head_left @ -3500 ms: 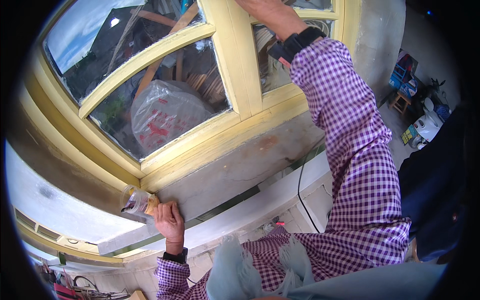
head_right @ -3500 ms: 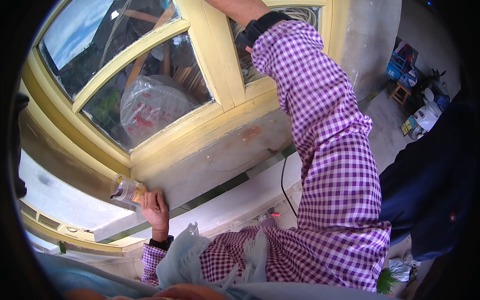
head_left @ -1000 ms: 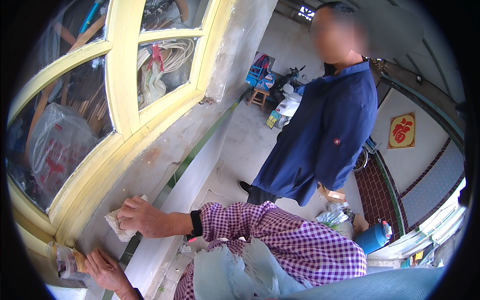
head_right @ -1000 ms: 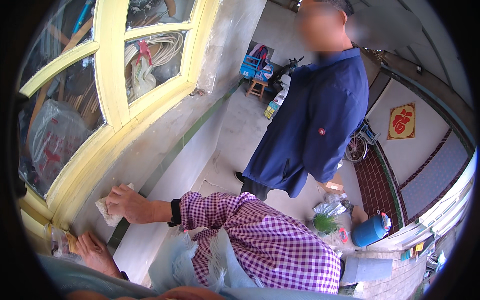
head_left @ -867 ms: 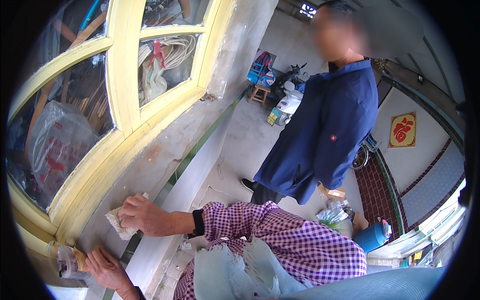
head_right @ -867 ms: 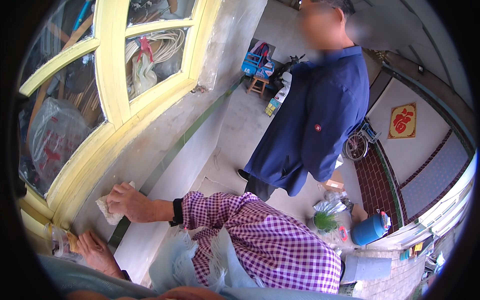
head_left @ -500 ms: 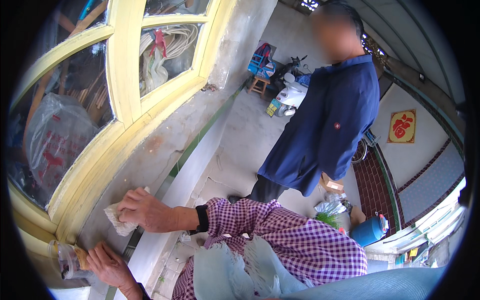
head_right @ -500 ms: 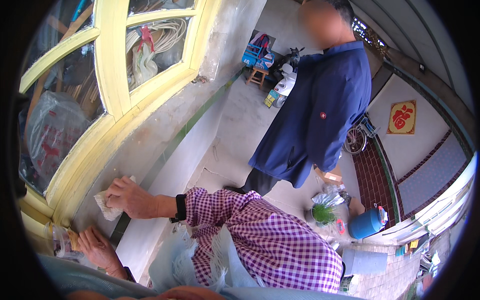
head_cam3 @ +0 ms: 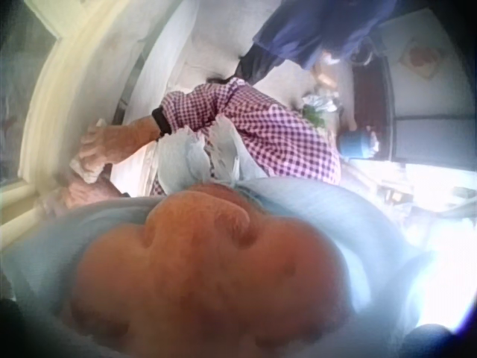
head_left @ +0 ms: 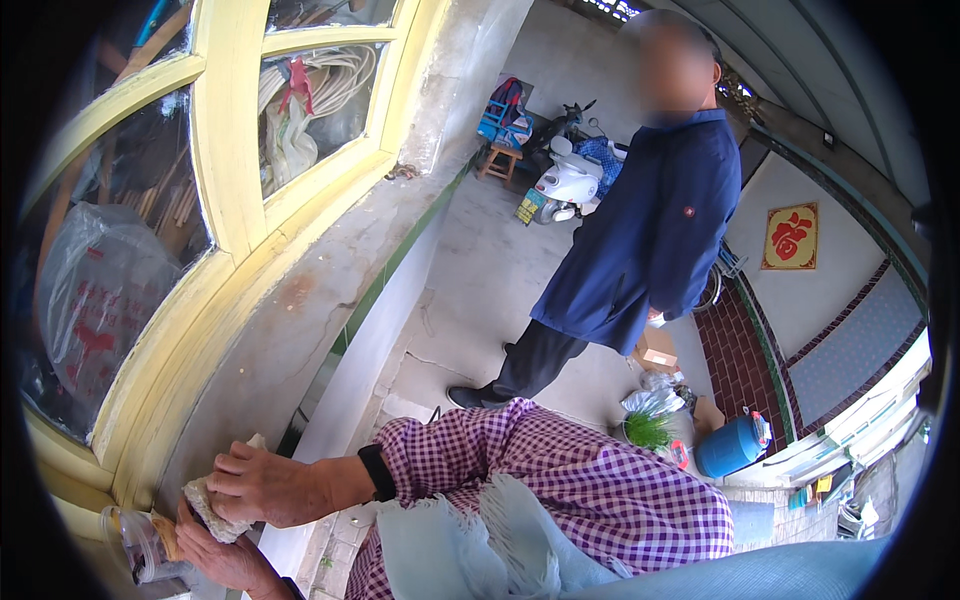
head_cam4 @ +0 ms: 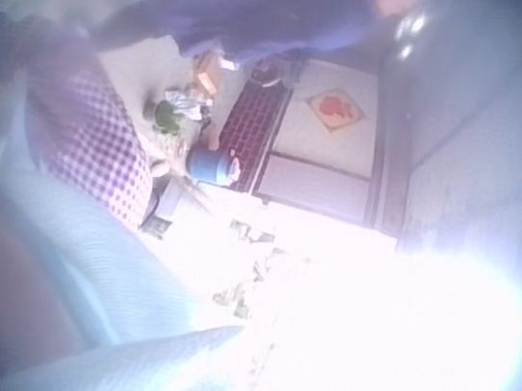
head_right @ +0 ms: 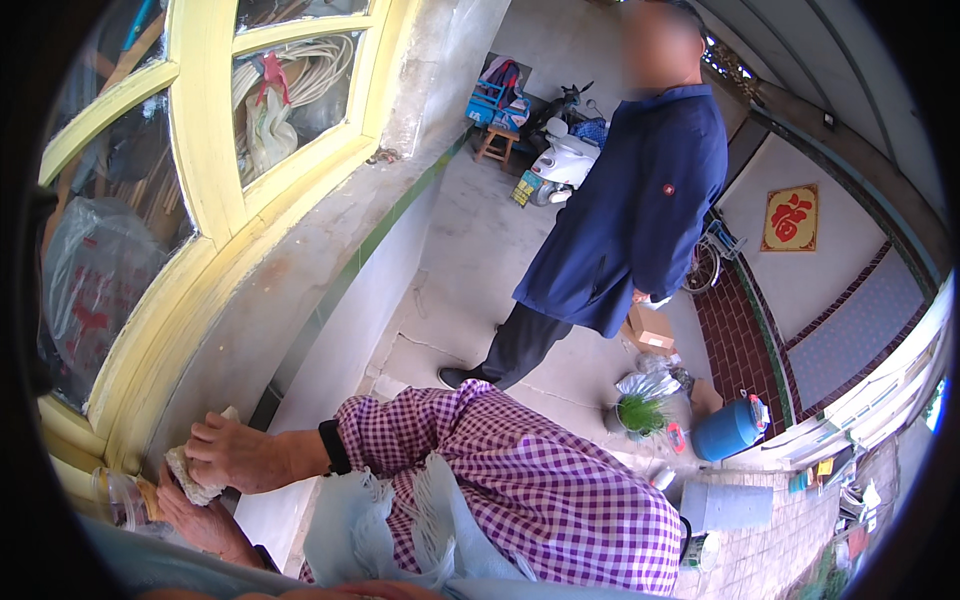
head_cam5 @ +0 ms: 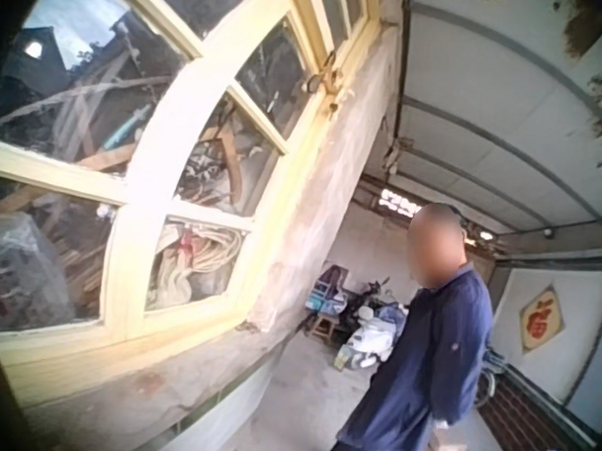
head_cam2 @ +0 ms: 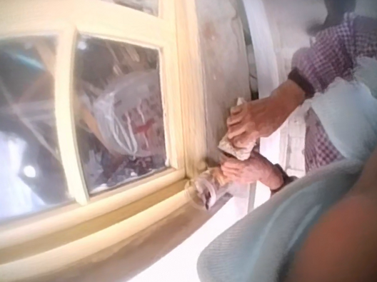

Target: The person wipes the yellow window frame and adjacent wall with a white cloth. They repeatedly rub the frame edges and the wall surface below the window, occasionally adjusting the cloth. A second person is visible nearby but does not assist.

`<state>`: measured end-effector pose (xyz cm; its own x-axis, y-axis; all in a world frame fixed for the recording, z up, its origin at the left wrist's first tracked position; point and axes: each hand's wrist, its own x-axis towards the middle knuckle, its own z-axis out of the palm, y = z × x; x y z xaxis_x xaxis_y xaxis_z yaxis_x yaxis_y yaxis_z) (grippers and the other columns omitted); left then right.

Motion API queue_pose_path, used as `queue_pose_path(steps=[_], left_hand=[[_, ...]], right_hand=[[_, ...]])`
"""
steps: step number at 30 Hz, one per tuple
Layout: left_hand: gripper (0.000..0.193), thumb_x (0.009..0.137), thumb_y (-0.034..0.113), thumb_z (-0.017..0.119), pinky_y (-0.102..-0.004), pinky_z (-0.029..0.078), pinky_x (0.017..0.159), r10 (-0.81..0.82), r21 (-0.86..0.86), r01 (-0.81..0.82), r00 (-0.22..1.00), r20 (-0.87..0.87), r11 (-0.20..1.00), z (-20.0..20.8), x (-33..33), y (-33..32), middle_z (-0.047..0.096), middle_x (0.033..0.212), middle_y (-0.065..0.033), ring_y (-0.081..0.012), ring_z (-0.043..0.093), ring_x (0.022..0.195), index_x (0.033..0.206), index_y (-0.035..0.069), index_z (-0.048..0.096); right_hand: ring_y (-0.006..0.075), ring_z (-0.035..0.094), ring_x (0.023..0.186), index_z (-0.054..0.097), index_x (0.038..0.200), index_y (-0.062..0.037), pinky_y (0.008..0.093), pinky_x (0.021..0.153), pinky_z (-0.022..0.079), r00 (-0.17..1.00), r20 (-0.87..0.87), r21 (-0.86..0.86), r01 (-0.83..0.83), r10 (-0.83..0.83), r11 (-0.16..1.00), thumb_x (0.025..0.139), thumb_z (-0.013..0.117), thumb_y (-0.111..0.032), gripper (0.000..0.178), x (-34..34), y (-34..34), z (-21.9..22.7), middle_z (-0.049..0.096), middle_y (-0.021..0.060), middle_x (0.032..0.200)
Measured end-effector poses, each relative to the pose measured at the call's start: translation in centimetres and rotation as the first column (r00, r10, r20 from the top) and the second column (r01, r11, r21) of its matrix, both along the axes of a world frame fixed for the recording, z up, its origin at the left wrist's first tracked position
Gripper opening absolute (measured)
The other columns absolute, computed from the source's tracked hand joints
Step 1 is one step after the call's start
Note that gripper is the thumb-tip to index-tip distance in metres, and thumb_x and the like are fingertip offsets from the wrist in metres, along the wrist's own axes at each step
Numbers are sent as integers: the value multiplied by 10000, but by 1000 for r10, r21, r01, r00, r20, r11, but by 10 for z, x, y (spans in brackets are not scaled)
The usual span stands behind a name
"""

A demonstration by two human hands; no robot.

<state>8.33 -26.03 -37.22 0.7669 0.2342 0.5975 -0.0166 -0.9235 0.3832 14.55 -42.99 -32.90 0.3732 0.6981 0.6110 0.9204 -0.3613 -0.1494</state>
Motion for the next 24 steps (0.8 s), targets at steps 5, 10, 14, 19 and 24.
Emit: queue_pose_path(steps=[5,10,14,19,24], left_hand=[[460,947,242,683,-517,481,937,-26,28,26,1000,14,999,14,-6,-1,658,1131,-199,-397,630,1035,1332,11,585],[498,882,187,783,-553,503,879,-29,105,16,992,124,994,25,-9,-7,664,1065,-219,-408,647,949,1310,8,601],[500,871,146,781,-539,504,884,-48,145,30,991,128,989,29,-13,-6,656,1066,-227,-439,641,947,1316,3,600],[621,893,305,763,-626,462,1017,-196,-729,114,980,-27,674,11,-7,6,537,1327,-249,-446,613,1130,1392,10,540],[638,961,432,640,-601,435,1085,-157,-912,33,987,-34,408,-18,-12,15,535,1397,-222,-384,607,1185,1422,7,521]], right_hand=[[238,524,1031,666,977,-94,399,835,398,1000,10,18,19,-19,1000,816,660,-171,179,-4,0,1,606,55,1106],[246,519,1016,659,974,-83,402,834,396,1000,1,39,-3,3,999,830,645,-176,172,-3,-1,-1,591,66,1094],[247,520,1006,655,973,-79,398,828,399,1000,21,45,-2,1,999,833,643,-178,171,-2,-1,2,587,68,1087],[252,526,991,647,1033,-59,387,814,404,999,29,43,32,-34,999,833,638,-170,229,-1,4,6,581,80,1077],[260,528,999,635,1072,-37,386,811,406,993,50,107,99,-105,989,825,644,-170,280,6,23,5,570,98,1081]])
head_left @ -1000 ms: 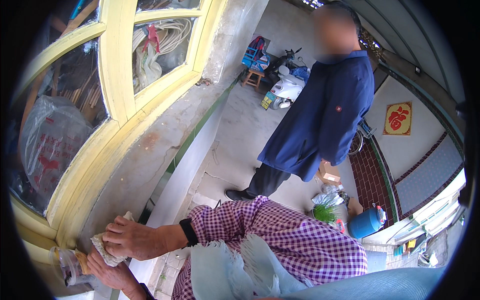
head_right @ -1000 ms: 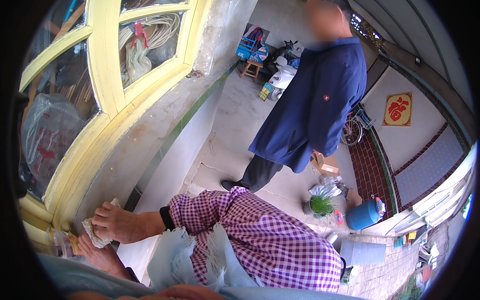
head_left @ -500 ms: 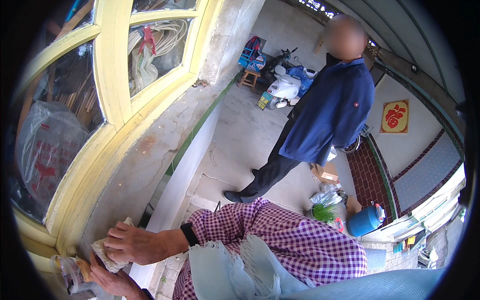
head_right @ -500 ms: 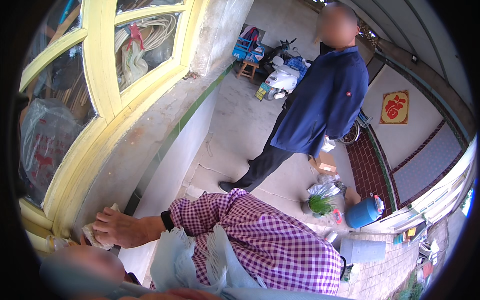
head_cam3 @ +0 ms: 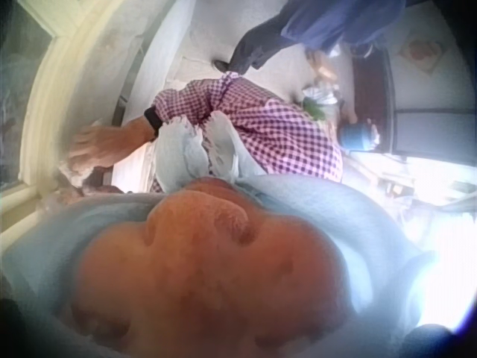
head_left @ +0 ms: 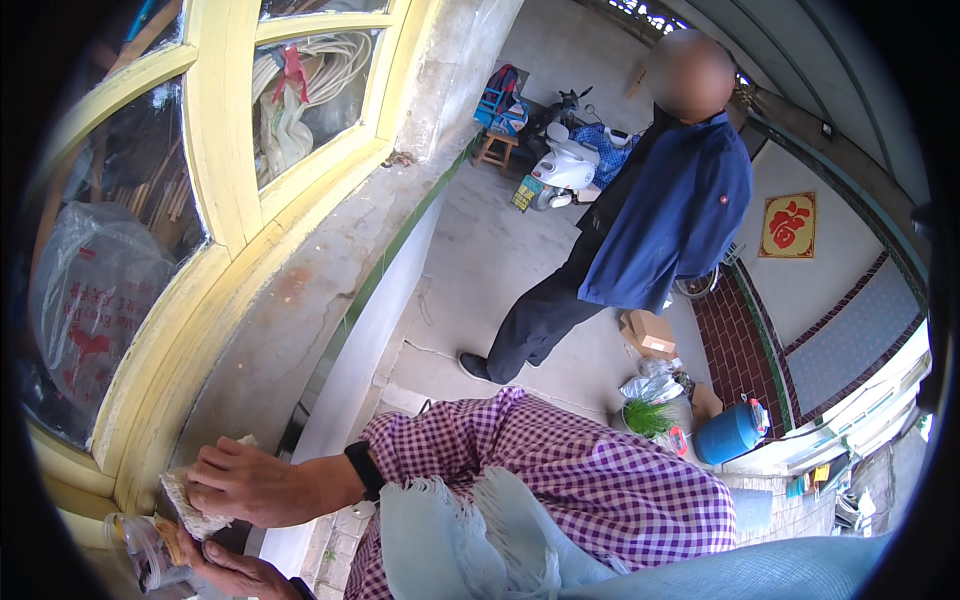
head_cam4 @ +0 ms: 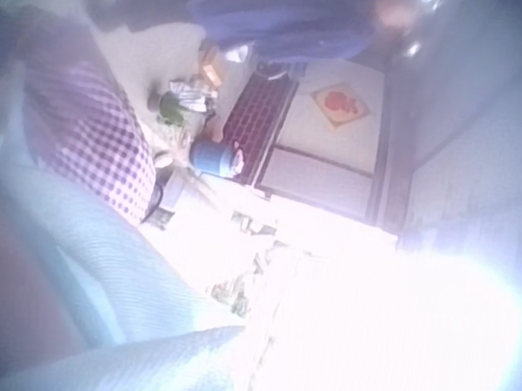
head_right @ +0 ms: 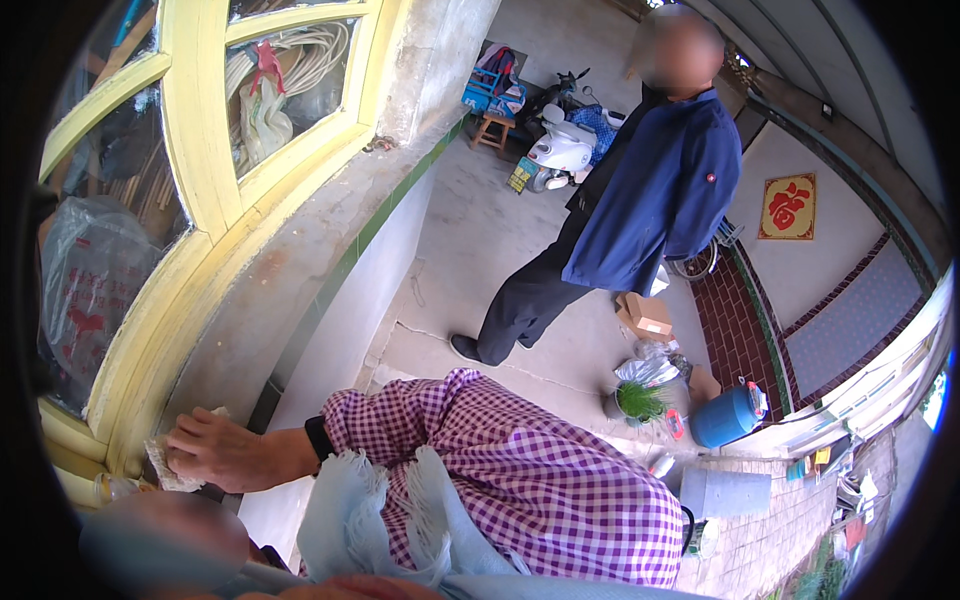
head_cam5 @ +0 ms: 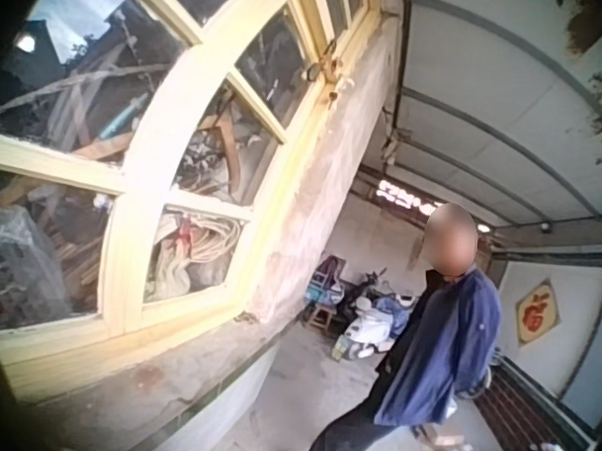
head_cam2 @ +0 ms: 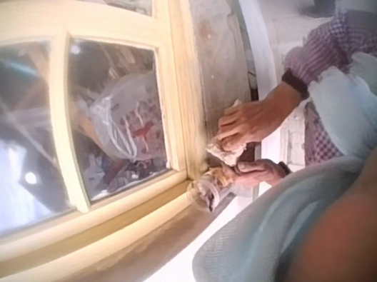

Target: The person wipes the yellow window frame and adjacent wall with a white cloth. They repeatedly rub the frame edges and the wall surface below the window, occasionally adjusting the cloth. A second person is visible nearby but does not assist.

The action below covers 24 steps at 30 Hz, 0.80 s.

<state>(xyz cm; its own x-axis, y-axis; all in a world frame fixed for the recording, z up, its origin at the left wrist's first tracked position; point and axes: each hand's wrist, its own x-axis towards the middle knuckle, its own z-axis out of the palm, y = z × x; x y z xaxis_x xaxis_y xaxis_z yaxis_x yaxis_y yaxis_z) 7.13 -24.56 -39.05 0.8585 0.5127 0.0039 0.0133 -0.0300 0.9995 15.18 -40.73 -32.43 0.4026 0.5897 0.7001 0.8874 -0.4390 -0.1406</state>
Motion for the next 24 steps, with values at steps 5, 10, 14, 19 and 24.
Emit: queue_pose_path(steps=[5,10,14,19,24], left_hand=[[645,1033,511,500,-523,427,1112,-26,651,-147,968,248,745,0,-13,0,593,1372,-185,-310,619,1172,1428,2,524],[529,1094,384,457,-545,379,1127,-66,707,-434,826,559,559,17,3,-6,549,1409,-227,-424,540,1305,1387,-50,538],[529,1112,371,408,-549,352,1153,-130,741,-382,839,529,552,20,0,-6,537,1429,-265,-439,524,1323,1354,-73,564],[510,1123,355,375,-517,399,1090,-136,872,-236,937,321,429,18,-3,-2,632,1346,-217,-408,562,1278,1304,-57,614],[493,1130,335,380,-482,432,1053,-121,910,-174,965,235,377,21,0,-3,658,1303,-215,-398,590,1225,1277,-63,630]], right_hand=[[264,533,1025,641,1050,-31,393,826,409,994,-106,-111,22,-34,994,828,636,-218,290,-2,17,-1,563,101,1080],[266,530,1046,673,981,-92,427,839,414,994,-37,-33,-100,99,994,835,611,-267,236,-11,30,-6,571,82,1083],[266,525,1060,687,950,-143,444,846,421,987,-46,-119,-157,152,980,831,614,-281,196,-5,32,-17,579,69,1095],[250,520,1082,707,894,-186,464,857,420,995,73,-104,80,-73,991,832,628,-248,118,39,-8,-19,589,30,1068],[267,521,1092,731,982,-198,447,877,419,984,-13,-117,176,-178,977,855,633,-193,161,91,-97,-17,601,31,1119]])
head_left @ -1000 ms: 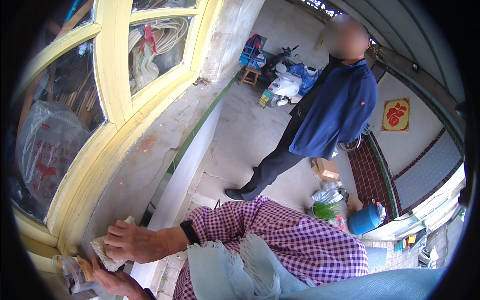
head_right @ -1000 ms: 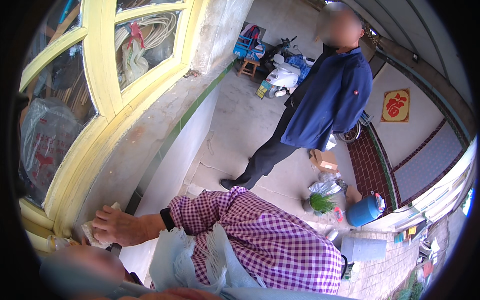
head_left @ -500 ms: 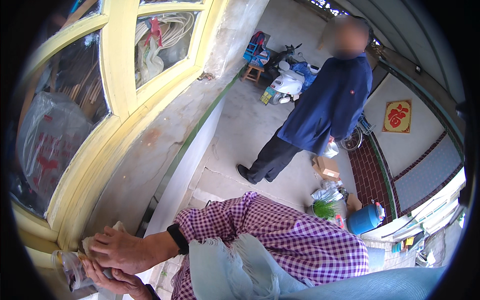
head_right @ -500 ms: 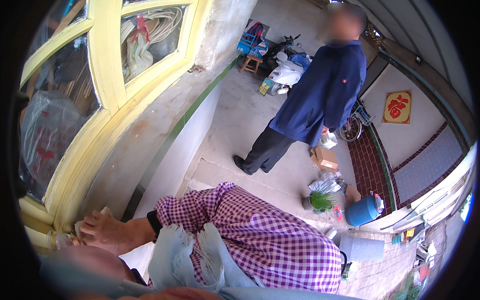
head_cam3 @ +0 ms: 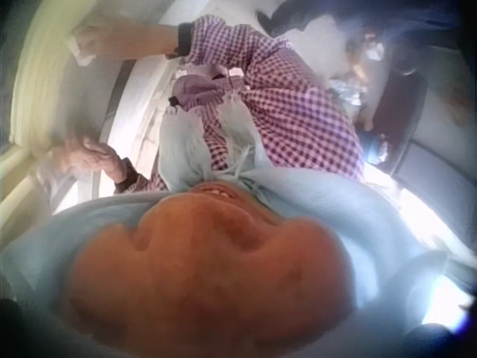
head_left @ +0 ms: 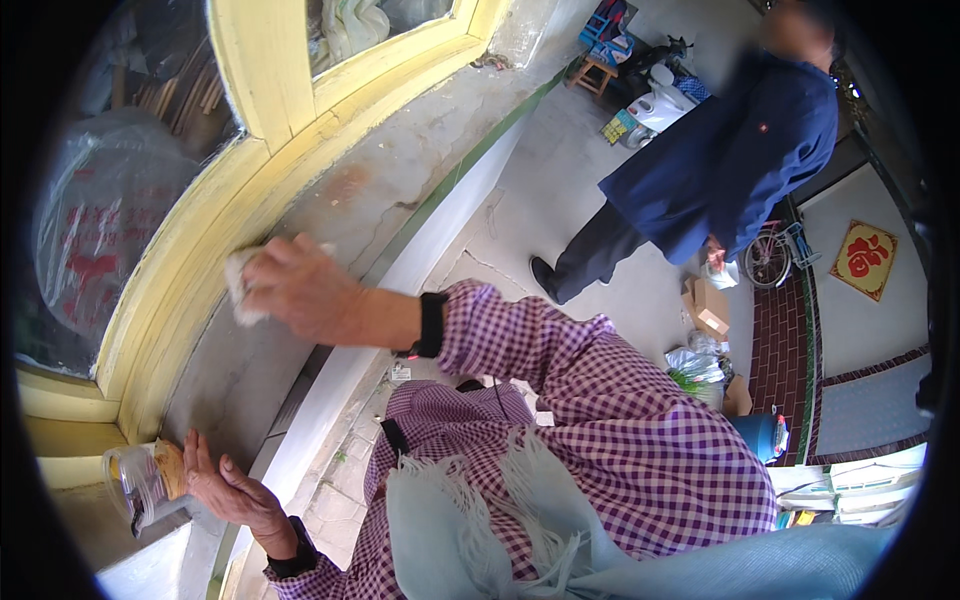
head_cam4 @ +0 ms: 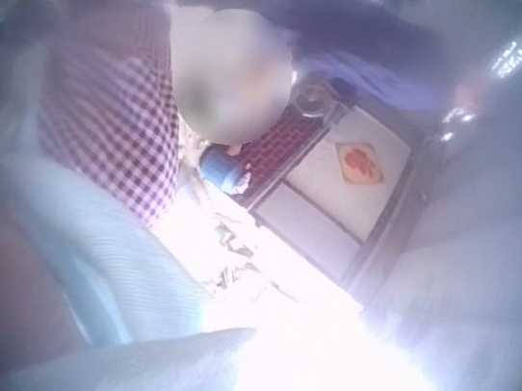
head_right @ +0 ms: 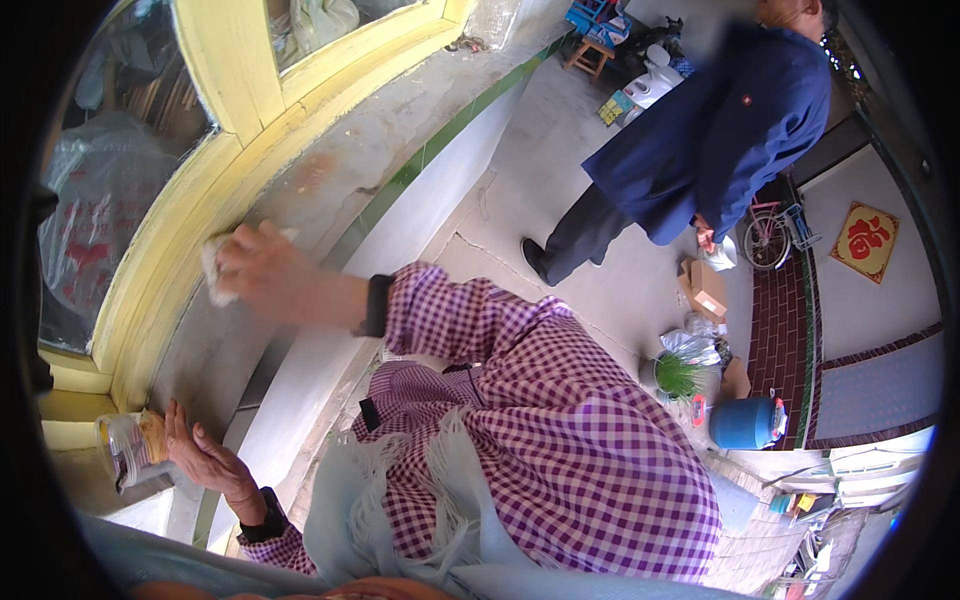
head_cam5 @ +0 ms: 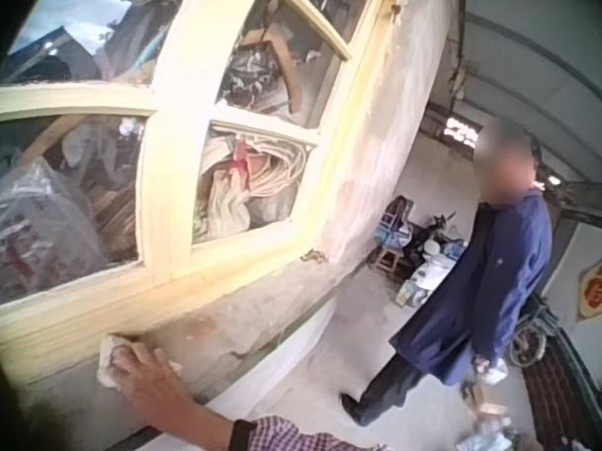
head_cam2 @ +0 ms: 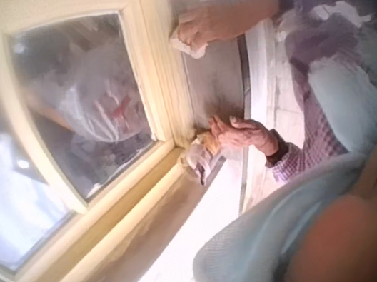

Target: The person wipes the yellow window frame and adjacent wall with a white cloth. They repeatedly rub the frame edges and the wall surface below the window, occasionally adjusting the cloth. A second person is visible nearby but does not assist.

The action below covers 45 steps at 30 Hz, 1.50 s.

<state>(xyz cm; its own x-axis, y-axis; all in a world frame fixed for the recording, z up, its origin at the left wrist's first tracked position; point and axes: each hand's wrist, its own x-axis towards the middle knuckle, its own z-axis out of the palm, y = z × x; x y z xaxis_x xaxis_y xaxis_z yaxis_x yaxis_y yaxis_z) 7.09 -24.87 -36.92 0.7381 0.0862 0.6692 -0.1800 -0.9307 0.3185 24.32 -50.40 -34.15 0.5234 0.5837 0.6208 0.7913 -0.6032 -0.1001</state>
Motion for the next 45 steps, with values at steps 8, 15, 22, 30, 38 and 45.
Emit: queue_pose_path(steps=[8,15,22,30,38,45], left_hand=[[481,1123,361,446,-433,446,1047,142,-228,-170,981,-135,959,20,10,-44,643,1320,-192,-317,566,1239,1321,-46,612],[370,1095,243,490,-436,407,1088,-21,-126,-16,958,-287,992,44,74,-131,640,1366,-197,-316,571,1251,1304,-23,640],[632,1086,507,432,-514,236,1220,-288,88,379,817,-499,921,47,140,-210,521,1520,-192,-366,423,1461,1466,10,524],[943,769,331,828,-569,195,1241,-230,280,474,762,-605,835,57,185,-274,349,1647,-163,-392,260,1546,1559,52,397],[1051,629,243,873,-595,180,1242,-205,318,474,765,-610,821,63,204,-289,333,1646,-189,-423,252,1538,1552,69,400],[1034,619,228,859,-608,191,1233,-198,318,469,765,-613,824,70,203,-293,355,1629,-195,-444,266,1525,1536,81,406]], right_hand=[[260,544,1099,757,1074,-222,414,891,436,951,-30,-11,307,-307,952,767,676,-35,369,74,-170,5,640,-40,1202],[260,559,1063,774,1037,-232,437,878,426,868,62,-21,494,-492,869,783,656,-30,346,141,-294,-3,668,-32,1132],[238,562,1092,766,1065,-225,426,878,438,841,145,72,516,-521,853,799,646,-2,367,151,-349,-5,671,-35,1208],[252,539,1133,731,1098,-180,410,859,400,874,29,267,461,-485,846,827,638,-65,309,142,-349,-18,628,7,1233],[278,559,1148,723,1117,-163,402,889,417,873,-40,361,466,-486,808,834,630,-48,320,150,-409,-15,622,29,1254],[308,575,1122,722,1127,-124,421,947,459,811,47,421,514,-583,748,749,629,76,438,193,-493,-38,637,66,1265]])
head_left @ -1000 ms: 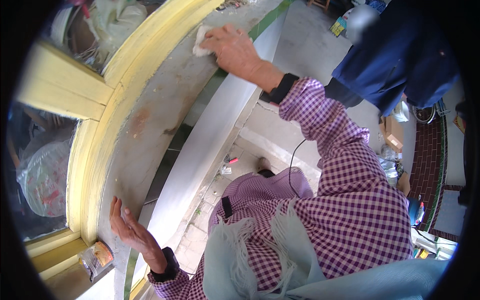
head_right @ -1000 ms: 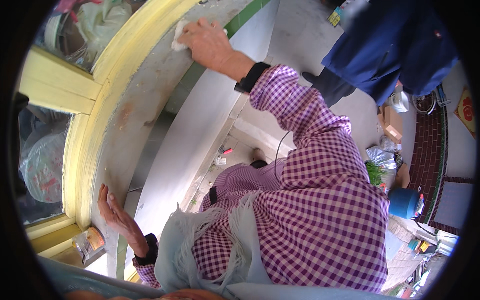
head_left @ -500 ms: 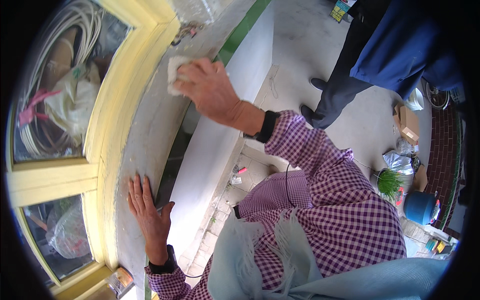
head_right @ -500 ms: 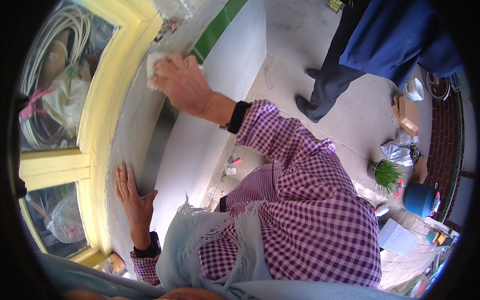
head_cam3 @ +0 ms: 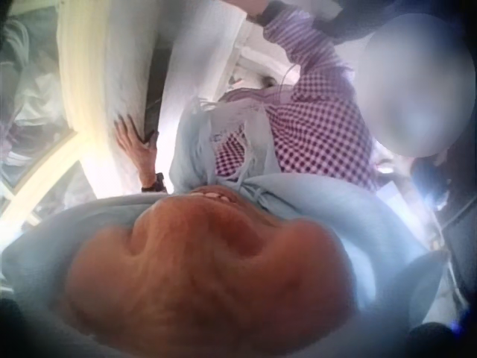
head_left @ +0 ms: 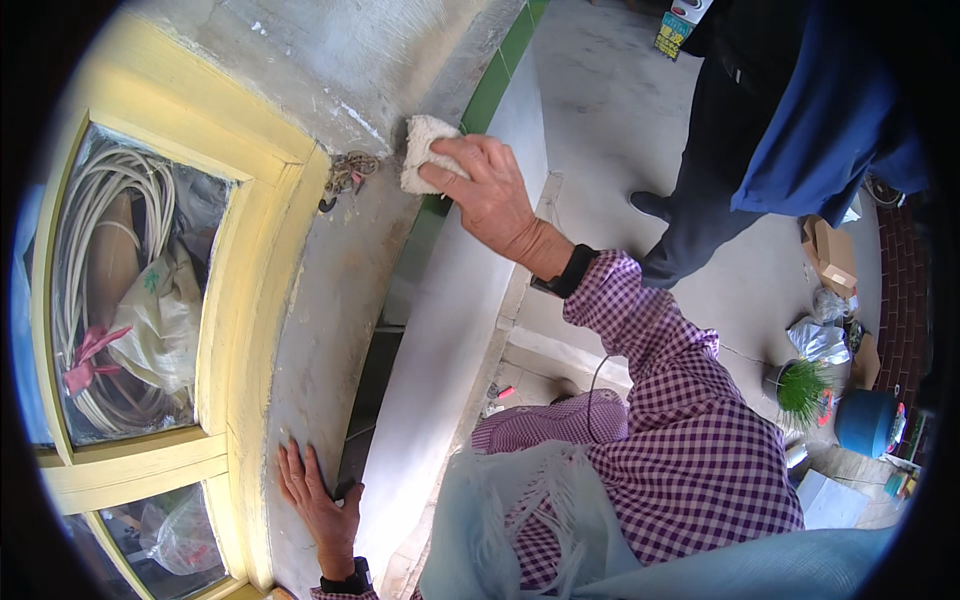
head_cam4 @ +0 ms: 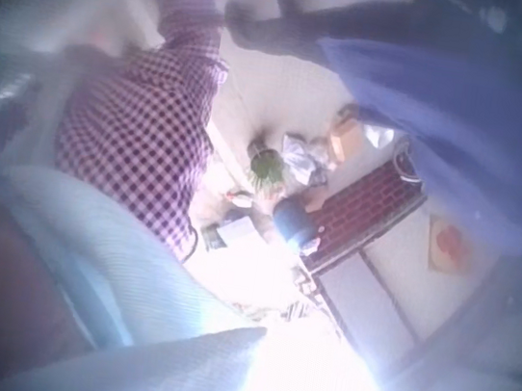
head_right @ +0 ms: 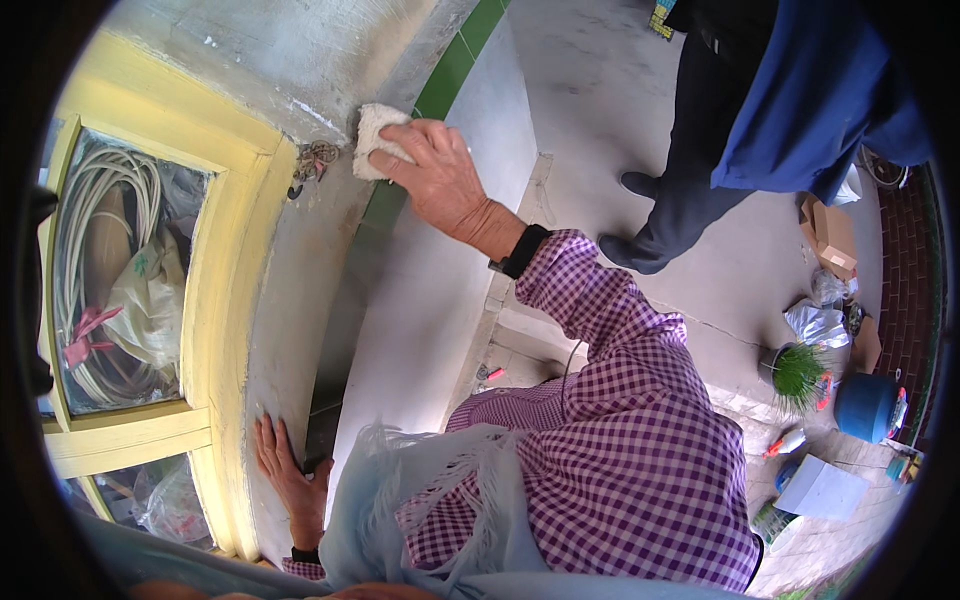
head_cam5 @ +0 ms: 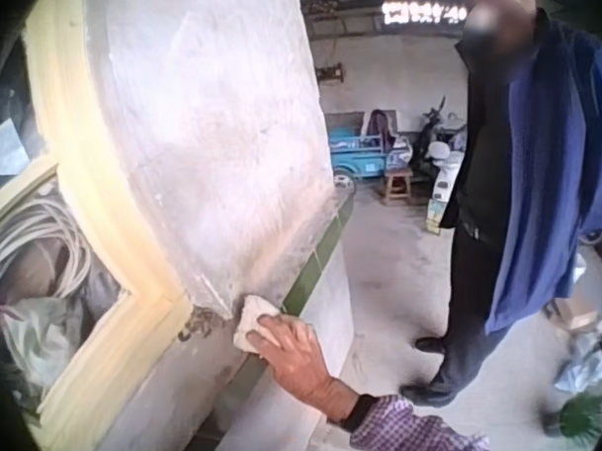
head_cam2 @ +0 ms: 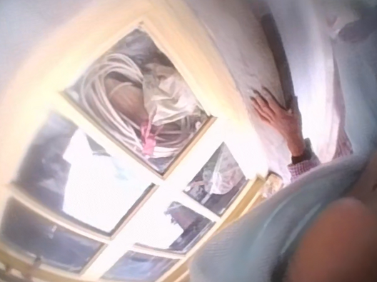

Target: The person wipes the yellow window frame and adjacent wall with a white cloth. They repeatedly rub the frame edges and the wall surface below the window, occasionally adjusting the cloth. A second person is visible nearby but does not assist.

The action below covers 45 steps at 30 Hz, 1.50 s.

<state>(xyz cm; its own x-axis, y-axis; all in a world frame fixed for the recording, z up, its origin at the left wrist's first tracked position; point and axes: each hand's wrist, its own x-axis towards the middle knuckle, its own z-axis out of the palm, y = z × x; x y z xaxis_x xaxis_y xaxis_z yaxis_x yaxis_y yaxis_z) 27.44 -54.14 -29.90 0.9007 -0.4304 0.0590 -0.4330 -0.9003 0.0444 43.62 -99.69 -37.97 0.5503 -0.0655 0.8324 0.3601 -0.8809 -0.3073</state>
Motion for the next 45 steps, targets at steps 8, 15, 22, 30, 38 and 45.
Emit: queue_pose_path(steps=[8,15,22,30,38,45], left_hand=[[1028,674,299,855,-610,207,1216,49,30,-48,997,-52,998,6,-2,0,352,1638,-179,-458,279,1517,1570,131,379],[988,726,374,842,-629,222,1190,37,43,-35,999,-31,998,6,-3,2,358,1634,-184,-483,295,1501,1567,131,384],[995,699,335,848,-631,223,1189,25,20,-24,999,-21,1000,6,-3,2,367,1626,-188,-484,296,1500,1557,122,393],[998,697,309,844,-611,209,1208,20,27,-19,1000,-16,999,7,-2,-3,354,1636,-192,-470,280,1513,1556,89,385],[992,676,251,870,-563,204,1238,-5,5,5,999,40,1000,4,-3,-7,362,1641,-160,-406,280,1531,1543,78,420],[1034,626,131,885,-541,199,1248,12,-35,-11,999,35,999,6,-6,-7,362,1643,-136,-380,286,1530,1549,105,420]], right_hand=[[346,536,1163,739,1186,-176,416,984,476,959,112,76,254,-261,964,783,606,107,510,106,-109,-21,648,65,1280],[418,555,1165,661,1264,-126,464,1017,452,936,50,386,304,-349,871,909,532,-35,389,181,-194,-36,614,203,1245],[453,558,1101,570,1380,-109,508,956,460,862,-158,587,474,-481,657,963,532,-126,419,182,-180,-66,600,242,1166],[419,582,1104,600,1330,-55,427,948,496,972,-135,706,230,-192,670,810,614,130,552,48,-25,-69,529,205,1172],[329,598,1095,618,1284,-21,346,968,490,969,-100,804,-55,226,592,817,554,149,501,-72,117,-45,545,172,1161],[271,634,1028,646,1297,-50,341,889,529,956,-132,799,-53,262,599,851,608,119,478,-67,43,-39,583,132,1106]])
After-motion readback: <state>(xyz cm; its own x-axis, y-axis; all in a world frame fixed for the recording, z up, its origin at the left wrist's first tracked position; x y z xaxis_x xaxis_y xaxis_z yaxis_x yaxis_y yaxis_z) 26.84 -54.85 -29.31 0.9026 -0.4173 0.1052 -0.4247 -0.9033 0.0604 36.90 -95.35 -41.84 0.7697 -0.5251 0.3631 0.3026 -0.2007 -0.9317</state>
